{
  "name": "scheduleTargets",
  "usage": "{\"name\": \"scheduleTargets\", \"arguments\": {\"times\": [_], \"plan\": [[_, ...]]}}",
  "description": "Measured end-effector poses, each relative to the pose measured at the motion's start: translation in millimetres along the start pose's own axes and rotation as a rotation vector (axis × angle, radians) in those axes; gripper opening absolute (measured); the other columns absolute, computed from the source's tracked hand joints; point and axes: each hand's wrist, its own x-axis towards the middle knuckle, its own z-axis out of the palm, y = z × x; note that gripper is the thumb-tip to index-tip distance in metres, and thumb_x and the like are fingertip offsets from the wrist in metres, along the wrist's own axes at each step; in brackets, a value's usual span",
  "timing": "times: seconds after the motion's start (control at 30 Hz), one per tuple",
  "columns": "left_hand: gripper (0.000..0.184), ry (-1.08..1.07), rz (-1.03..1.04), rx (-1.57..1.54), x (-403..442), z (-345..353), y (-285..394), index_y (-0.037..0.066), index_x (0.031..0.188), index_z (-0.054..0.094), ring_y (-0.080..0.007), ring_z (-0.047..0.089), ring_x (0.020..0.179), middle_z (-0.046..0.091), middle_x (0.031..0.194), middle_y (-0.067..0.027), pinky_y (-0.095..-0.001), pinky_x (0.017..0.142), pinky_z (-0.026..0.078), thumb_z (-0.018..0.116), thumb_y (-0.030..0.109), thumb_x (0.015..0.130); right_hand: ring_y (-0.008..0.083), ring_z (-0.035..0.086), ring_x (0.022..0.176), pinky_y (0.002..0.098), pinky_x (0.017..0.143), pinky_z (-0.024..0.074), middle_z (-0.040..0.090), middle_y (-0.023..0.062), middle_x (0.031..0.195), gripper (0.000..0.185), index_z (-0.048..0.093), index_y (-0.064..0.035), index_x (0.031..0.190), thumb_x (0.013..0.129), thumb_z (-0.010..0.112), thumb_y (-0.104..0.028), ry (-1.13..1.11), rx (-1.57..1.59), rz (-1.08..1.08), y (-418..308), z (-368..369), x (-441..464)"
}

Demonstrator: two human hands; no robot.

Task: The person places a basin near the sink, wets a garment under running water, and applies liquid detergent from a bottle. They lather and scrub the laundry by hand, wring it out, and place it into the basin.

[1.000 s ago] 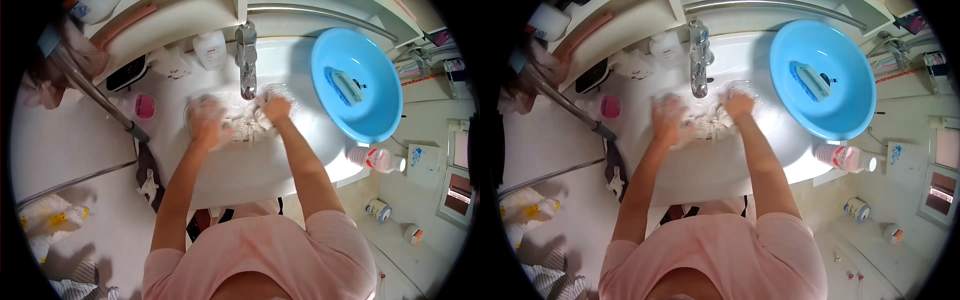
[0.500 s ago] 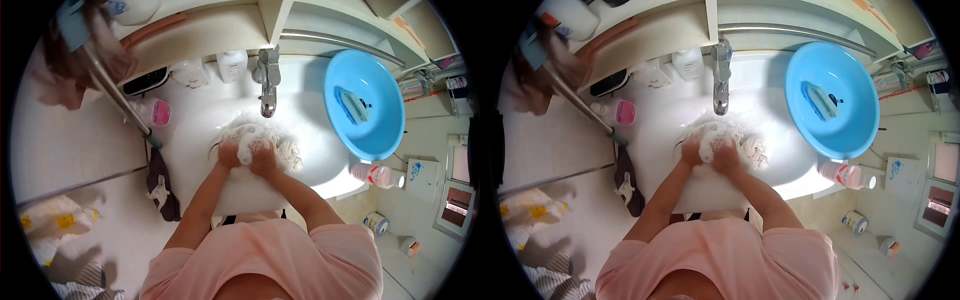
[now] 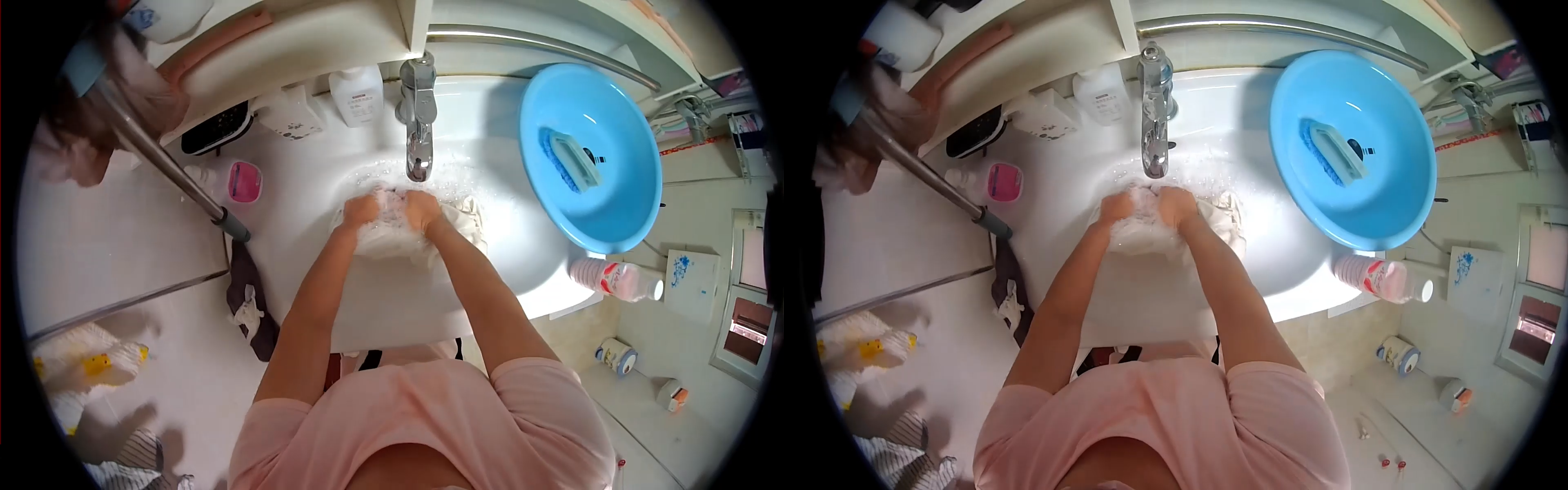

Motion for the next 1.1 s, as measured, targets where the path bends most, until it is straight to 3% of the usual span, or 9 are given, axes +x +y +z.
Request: {"name": "scheduleTargets", "arguments": {"times": [0.13,0.2,0.3,0.47,0.6,0.67,0.73,0.87,1.1], "plan": [[0.053,0.459,-0.195,-0.616,-54,-39,2,0.005,0.107,0.052,-0.0259,0.061,0.086,0.062,0.092,-0.0139,-0.0372,0.076,0.046,0.064,0.047,0.077,0.0346,0.061,0.088,0.0413,0.082,0.0457,0.066,0.0139,0.088,0.050,0.064,-0.0086,0.085,0.081,0.050,-0.057,0.179,0.396,0.169,-17,-63,-30],[0.043,0.487,-0.022,-1.005,-67,-48,-44,0.006,0.109,0.051,-0.0206,0.059,0.086,0.061,0.095,-0.0121,-0.0325,0.075,0.047,0.063,0.036,0.081,0.0342,0.061,0.084,0.0414,0.081,0.0456,0.066,0.0146,0.082,0.047,0.062,-0.0094,0.081,0.081,0.052,-0.055,0.348,0.392,0.291,-12,-102,-42],[0.036,0.769,-0.004,-1.133,-133,-68,-36,0.006,0.107,0.053,-0.0192,0.059,0.085,0.061,0.095,-0.0102,-0.0291,0.074,0.046,0.064,0.028,0.081,0.0294,0.063,0.079,0.0435,0.080,0.0439,0.065,0.0143,0.077,0.032,0.062,-0.0122,0.079,0.082,0.054,-0.044,0.404,-0.137,0.241,2,-150,-79],[0.047,0.514,-0.109,-0.168,-155,-56,-65,0.012,0.112,0.053,-0.0267,0.055,0.097,0.056,0.107,-0.0115,-0.0375,0.083,0.044,0.070,0.029,0.071,0.0239,0.061,0.094,0.0483,0.085,0.0379,0.067,0.0097,0.091,0.025,0.066,-0.0145,0.090,0.081,0.053,-0.033,0.044,-0.900,0.111,49,-106,-94],[0.061,0.678,0.167,0.085,-145,-81,-32,0.022,0.121,0.052,-0.0353,0.041,0.119,0.043,0.129,-0.0159,-0.0483,0.093,0.037,0.073,0.042,0.067,0.0297,0.051,0.112,0.0518,0.093,0.0343,0.060,0.0114,0.116,0.046,0.060,-0.0123,0.113,0.084,0.047,-0.045,-0.125,-0.613,0.069,-3,-117,-67],[0.066,0.515,0.138,0.156,-126,-54,-30,0.025,0.123,0.052,-0.0366,0.034,0.125,0.037,0.135,-0.0172,-0.0495,0.097,0.034,0.072,0.049,0.065,0.0348,0.048,0.117,0.0502,0.098,0.0329,0.052,0.0161,0.125,0.060,0.048,-0.0114,0.127,0.085,0.043,-0.054,0.202,-0.291,-0.173,24,-57,-34],[0.075,0.255,-0.017,0.111,-122,-42,-5,0.026,0.124,0.051,-0.0395,0.026,0.131,0.031,0.139,-0.0202,-0.0507,0.101,0.030,0.072,0.059,0.060,0.0378,0.045,0.119,0.0460,0.099,0.0344,0.047,0.0226,0.128,0.073,0.034,-0.0126,0.137,0.083,0.041,-0.061,-0.035,-0.110,-0.013,13,-23,-33],[0.049,0.591,-0.092,0.010,-114,66,2,0.021,0.118,0.056,-0.0427,0.052,0.105,0.051,0.119,-0.0209,-0.0454,0.082,0.048,0.067,0.037,0.073,0.0398,0.053,0.104,0.0473,0.087,0.0426,0.054,0.0265,0.111,0.076,0.040,-0.0068,0.132,0.079,0.053,-0.059,0.126,0.089,0.014,-39,-13,-107],[0.046,0.501,0.081,-0.093,-40,83,-21,0.013,0.119,0.055,-0.0325,0.060,0.080,0.063,0.089,-0.0133,-0.0432,0.070,0.048,0.060,0.027,0.076,0.0368,0.059,0.069,0.0464,0.064,0.0485,0.062,0.0181,0.072,0.035,0.063,-0.0026,0.096,0.078,0.064,-0.032,0.280,-0.080,-0.250,-19,26,-89]]}}
